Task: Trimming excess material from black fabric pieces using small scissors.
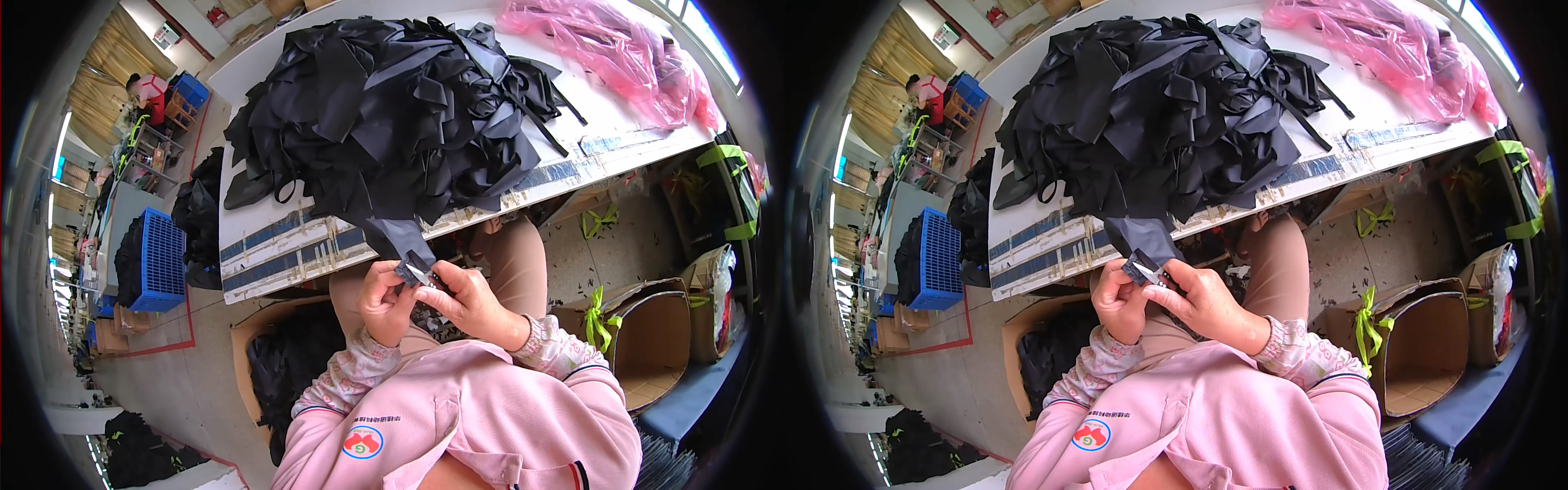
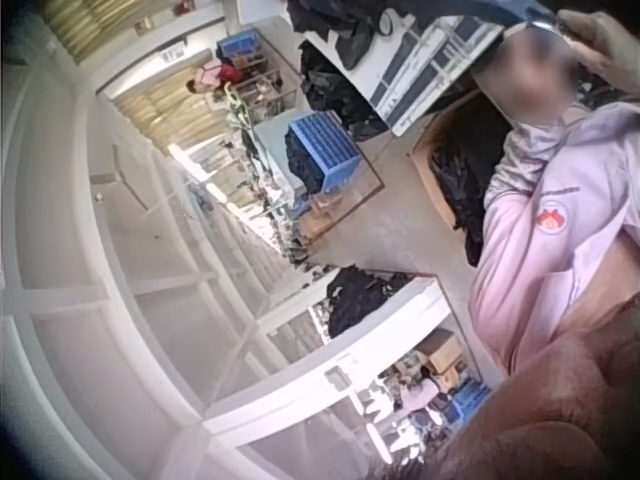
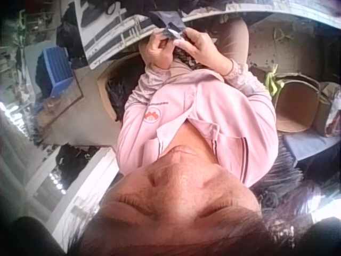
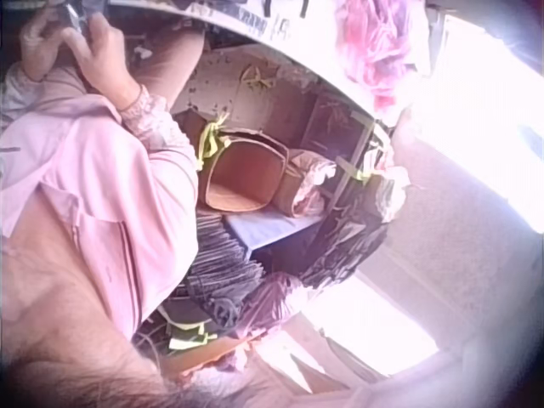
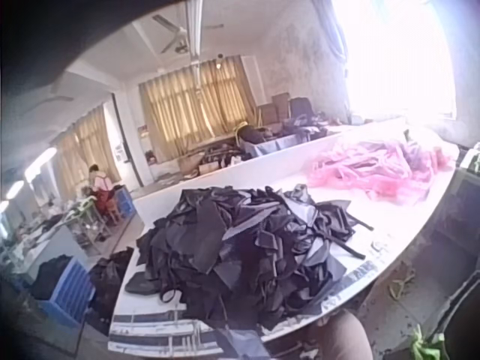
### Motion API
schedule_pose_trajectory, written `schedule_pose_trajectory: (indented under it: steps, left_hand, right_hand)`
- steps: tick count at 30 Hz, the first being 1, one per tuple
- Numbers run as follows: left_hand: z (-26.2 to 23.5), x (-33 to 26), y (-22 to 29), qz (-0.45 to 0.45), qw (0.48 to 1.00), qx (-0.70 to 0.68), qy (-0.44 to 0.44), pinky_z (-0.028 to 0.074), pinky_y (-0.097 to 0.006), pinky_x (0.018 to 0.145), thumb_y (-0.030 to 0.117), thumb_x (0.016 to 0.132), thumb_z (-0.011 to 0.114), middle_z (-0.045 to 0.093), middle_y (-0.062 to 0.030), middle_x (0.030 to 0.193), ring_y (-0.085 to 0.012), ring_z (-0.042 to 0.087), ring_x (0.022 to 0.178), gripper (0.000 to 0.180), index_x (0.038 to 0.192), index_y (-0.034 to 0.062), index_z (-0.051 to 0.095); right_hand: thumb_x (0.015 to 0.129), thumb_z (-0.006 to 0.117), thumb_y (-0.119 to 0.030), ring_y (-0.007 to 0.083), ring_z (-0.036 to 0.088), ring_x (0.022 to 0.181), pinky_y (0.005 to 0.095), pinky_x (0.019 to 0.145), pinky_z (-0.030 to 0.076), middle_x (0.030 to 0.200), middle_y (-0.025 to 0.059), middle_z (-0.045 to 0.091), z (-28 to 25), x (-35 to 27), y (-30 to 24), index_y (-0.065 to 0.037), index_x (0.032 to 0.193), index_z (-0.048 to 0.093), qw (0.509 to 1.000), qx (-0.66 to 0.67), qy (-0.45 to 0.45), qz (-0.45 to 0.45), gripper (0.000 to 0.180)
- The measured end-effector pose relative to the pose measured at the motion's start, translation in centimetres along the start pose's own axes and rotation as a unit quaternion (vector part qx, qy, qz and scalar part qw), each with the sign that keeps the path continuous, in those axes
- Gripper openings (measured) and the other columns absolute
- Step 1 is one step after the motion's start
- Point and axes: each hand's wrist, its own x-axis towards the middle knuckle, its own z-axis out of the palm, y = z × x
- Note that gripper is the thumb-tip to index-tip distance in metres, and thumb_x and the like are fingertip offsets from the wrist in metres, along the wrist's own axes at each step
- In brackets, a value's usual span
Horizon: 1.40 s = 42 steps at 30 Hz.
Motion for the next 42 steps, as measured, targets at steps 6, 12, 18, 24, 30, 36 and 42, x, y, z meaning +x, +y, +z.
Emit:
schedule_pose_trajectory:
  steps: [6, 12, 18, 24, 30, 36, 42]
  left_hand:
    - [0.1, 0.0, -0.1, 0.010, 1.000, 0.014, -0.002, 0.046, -0.019, 0.065, -0.007, 0.082, 0.066, 0.057, -0.0068, 0.104, -0.0073, 0.058, 0.077, 0.012, 0.092, -0.0028, 0.061]
    - [0.3, 0.1, -0.1, 0.020, 1.000, 0.003, 0.002, 0.043, -0.018, 0.061, -0.009, 0.083, 0.065, 0.058, -0.0075, 0.106, -0.0055, 0.056, 0.075, 0.014, 0.094, -0.0015, 0.062]
    - [-0.1, -0.1, -0.4, 0.017, 0.999, 0.044, -0.005, 0.038, -0.017, 0.054, -0.006, 0.079, 0.069, 0.059, -0.0069, 0.104, -0.0025, 0.050, 0.067, 0.014, 0.091, -0.0007, 0.063]
    - [-0.3, -0.4, -0.2, 0.015, 0.996, 0.079, -0.028, 0.045, -0.018, 0.061, 0.001, 0.080, 0.074, 0.059, -0.0063, 0.103, -0.0058, 0.058, 0.074, 0.017, 0.090, -0.0016, 0.061]
    - [-0.4, -0.3, -0.2, 0.018, 0.996, 0.078, -0.040, 0.044, -0.017, 0.061, -0.002, 0.080, 0.072, 0.059, -0.0072, 0.104, -0.0050, 0.057, 0.074, 0.016, 0.091, -0.0019, 0.061]
    - [-0.3, 0.0, 0.2, -0.005, 0.998, 0.035, -0.053, 0.046, -0.018, 0.067, -0.009, 0.079, 0.069, 0.060, -0.0077, 0.102, -0.0072, 0.058, 0.077, 0.015, 0.090, -0.0031, 0.061]
    - [-1.2, 1.3, -0.1, -0.085, 0.978, -0.153, -0.109, 0.047, -0.023, 0.080, -0.013, 0.083, 0.062, 0.056, -0.0071, 0.102, -0.0119, 0.058, 0.090, 0.015, 0.096, -0.0051, 0.060]
  right_hand:
    - [0.090, 0.067, -0.022, 0.0102, 0.035, 0.057, 0.0280, 0.048, 0.036, 0.059, 0.0055, 0.043, -0.1, -0.2, 0.2, 0.001, 0.085, 0.054, 1.000, -0.009, 0.003, 0.000, 0.028]
    - [0.090, 0.067, -0.022, 0.0097, 0.033, 0.057, 0.0279, 0.048, 0.035, 0.059, 0.0056, 0.041, 0.0, -0.4, 0.3, 0.001, 0.083, 0.054, 1.000, 0.011, 0.016, 0.001, 0.028]
    - [0.090, 0.067, -0.022, 0.0099, 0.033, 0.057, 0.0279, 0.047, 0.034, 0.058, 0.0053, 0.039, -0.2, -0.5, 0.1, 0.001, 0.082, 0.052, 1.000, 0.002, 0.009, 0.009, 0.029]
    - [0.089, 0.068, -0.025, 0.0112, 0.033, 0.055, 0.0284, 0.046, 0.034, 0.057, 0.0058, 0.039, -0.3, -0.4, -0.2, 0.000, 0.079, 0.050, 1.000, -0.002, 0.016, 0.003, 0.033]
    - [0.089, 0.068, -0.026, 0.0227, 0.041, 0.048, 0.0345, 0.046, 0.039, 0.056, 0.0153, 0.047, -0.4, -0.5, 0.1, 0.002, 0.083, 0.053, 1.000, -0.012, 0.009, 0.014, 0.032]
    - [0.089, 0.068, -0.024, 0.0207, 0.037, 0.049, 0.0341, 0.046, 0.038, 0.056, 0.0144, 0.046, -0.6, -0.6, 0.1, 0.002, 0.082, 0.053, 1.000, -0.004, 0.017, 0.018, 0.031]
    - [0.088, 0.069, -0.029, 0.0161, 0.035, 0.050, 0.0333, 0.046, 0.036, 0.056, 0.0123, 0.043, -2.0, -0.6, 0.2, 0.002, 0.078, 0.053, 0.999, 0.014, -0.022, 0.041, 0.036]
